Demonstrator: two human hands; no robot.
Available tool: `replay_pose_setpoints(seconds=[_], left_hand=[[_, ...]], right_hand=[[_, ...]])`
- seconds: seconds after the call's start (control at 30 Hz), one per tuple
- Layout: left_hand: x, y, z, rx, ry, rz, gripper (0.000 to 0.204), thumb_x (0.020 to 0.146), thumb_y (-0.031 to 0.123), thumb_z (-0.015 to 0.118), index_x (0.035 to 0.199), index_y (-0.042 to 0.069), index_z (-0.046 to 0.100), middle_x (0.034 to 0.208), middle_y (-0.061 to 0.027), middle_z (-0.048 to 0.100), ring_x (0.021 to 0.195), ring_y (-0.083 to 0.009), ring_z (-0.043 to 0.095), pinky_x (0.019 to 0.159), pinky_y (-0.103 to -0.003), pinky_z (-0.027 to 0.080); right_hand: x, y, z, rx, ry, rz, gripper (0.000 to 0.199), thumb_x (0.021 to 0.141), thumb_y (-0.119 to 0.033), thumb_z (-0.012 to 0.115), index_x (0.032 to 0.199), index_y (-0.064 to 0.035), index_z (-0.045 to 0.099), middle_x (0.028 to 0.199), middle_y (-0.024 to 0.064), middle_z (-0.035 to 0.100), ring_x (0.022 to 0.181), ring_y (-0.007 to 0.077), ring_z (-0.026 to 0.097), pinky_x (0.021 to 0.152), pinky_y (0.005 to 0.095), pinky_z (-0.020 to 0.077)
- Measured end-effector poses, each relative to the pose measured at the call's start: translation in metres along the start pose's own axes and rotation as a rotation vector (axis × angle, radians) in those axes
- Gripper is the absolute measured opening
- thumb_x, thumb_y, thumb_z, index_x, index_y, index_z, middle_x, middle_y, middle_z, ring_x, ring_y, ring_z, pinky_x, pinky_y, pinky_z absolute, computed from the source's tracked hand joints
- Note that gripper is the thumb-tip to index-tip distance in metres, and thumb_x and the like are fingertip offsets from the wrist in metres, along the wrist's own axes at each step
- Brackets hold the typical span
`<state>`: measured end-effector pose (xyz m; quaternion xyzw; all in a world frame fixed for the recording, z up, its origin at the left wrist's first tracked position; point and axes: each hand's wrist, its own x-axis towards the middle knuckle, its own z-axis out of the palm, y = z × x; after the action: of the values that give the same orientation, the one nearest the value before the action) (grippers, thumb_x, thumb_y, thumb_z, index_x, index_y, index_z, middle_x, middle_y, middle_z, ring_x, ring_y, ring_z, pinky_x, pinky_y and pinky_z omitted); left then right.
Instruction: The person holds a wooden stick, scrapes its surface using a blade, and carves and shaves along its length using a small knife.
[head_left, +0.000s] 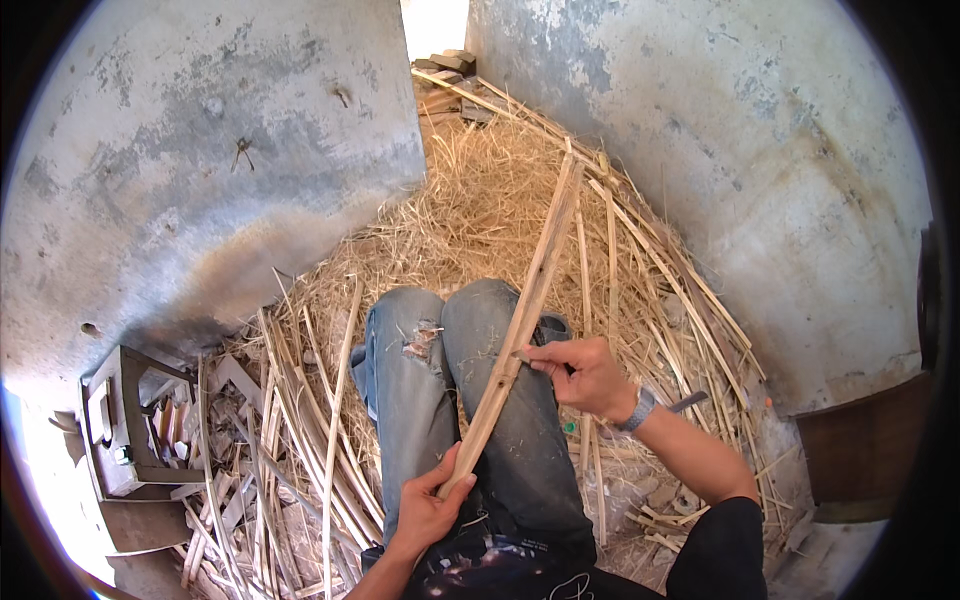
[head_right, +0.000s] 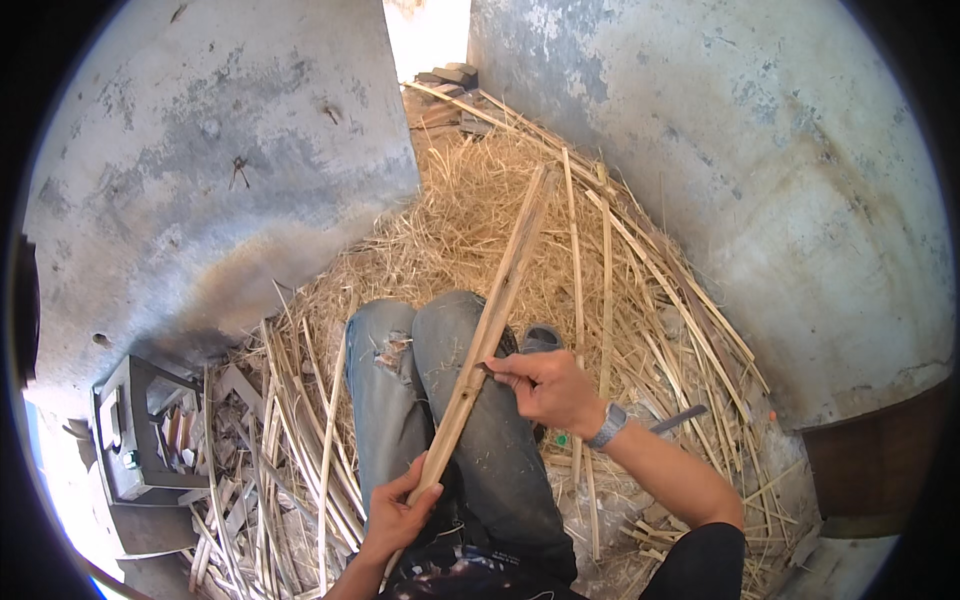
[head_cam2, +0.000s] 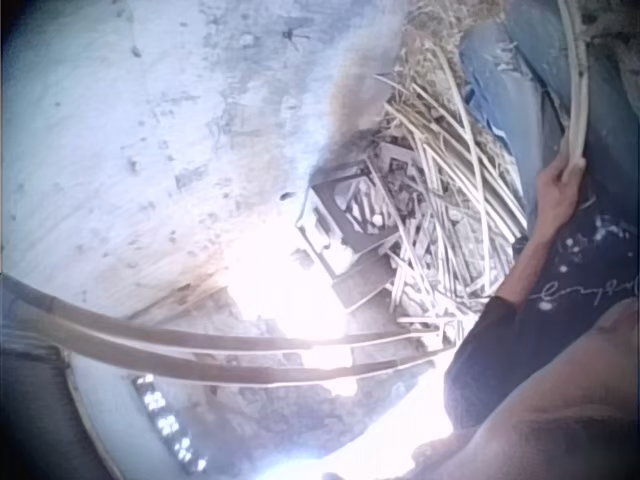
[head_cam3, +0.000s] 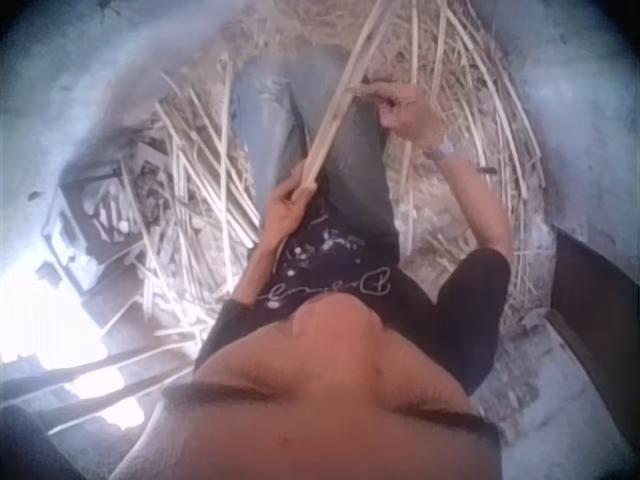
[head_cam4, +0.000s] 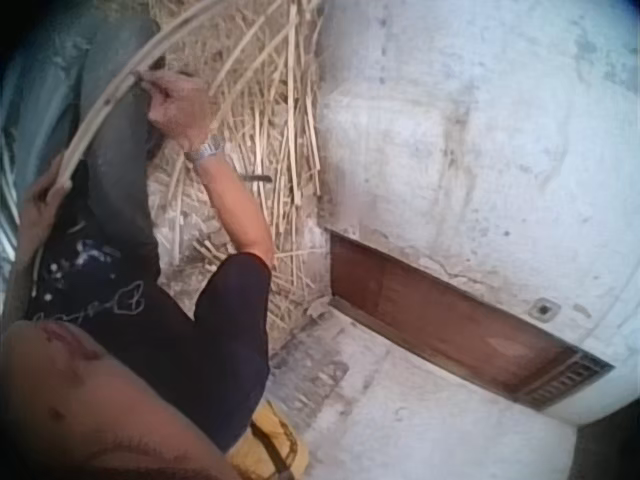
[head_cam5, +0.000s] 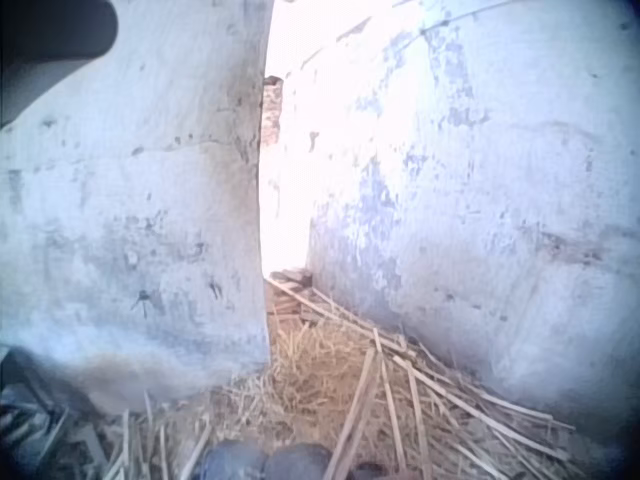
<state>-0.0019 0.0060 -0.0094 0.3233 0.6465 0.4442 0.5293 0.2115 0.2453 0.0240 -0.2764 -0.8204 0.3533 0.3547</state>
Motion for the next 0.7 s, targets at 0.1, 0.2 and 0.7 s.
replay_pose_setpoints(seconds=[0.1,0.2,0.7], left_hand=[[-0.004,0.003,-0.001,-0.029,-0.005,-0.045,0.054,0.097,0.01,0.077,0.146,-0.003,0.059,0.132,-0.0089,0.071,0.117,-0.0093,0.062,0.103,-0.025,0.048],[-0.003,0.004,0.001,-0.016,-0.023,-0.03,0.055,0.097,0.009,0.077,0.146,-0.004,0.058,0.133,-0.0093,0.071,0.119,-0.0098,0.061,0.105,-0.025,0.047],[0.0,0.002,-0.002,-0.037,-0.03,-0.046,0.056,0.097,0.009,0.077,0.147,-0.005,0.056,0.139,-0.0109,0.067,0.123,-0.0107,0.059,0.109,-0.026,0.044]], right_hand=[[0.013,-0.006,-0.011,-0.144,0.213,0.031,0.026,0.09,0.004,0.07,0.113,-0.0034,0.08,0.092,0.018,0.079,0.075,0.0224,0.078,0.067,0.0302,0.0592],[0.027,0.006,-0.035,-0.216,0.323,0.053,0.027,0.09,0.004,0.069,0.113,-0.0049,0.08,0.093,0.0181,0.079,0.076,0.0234,0.078,0.067,0.03,0.059],[0.002,0.004,0.004,-0.305,0.22,-0.063,0.031,0.089,-0.001,0.072,0.118,-0.0091,0.078,0.079,0.0119,0.073,0.062,0.0274,0.069,0.053,0.035,0.0516]])
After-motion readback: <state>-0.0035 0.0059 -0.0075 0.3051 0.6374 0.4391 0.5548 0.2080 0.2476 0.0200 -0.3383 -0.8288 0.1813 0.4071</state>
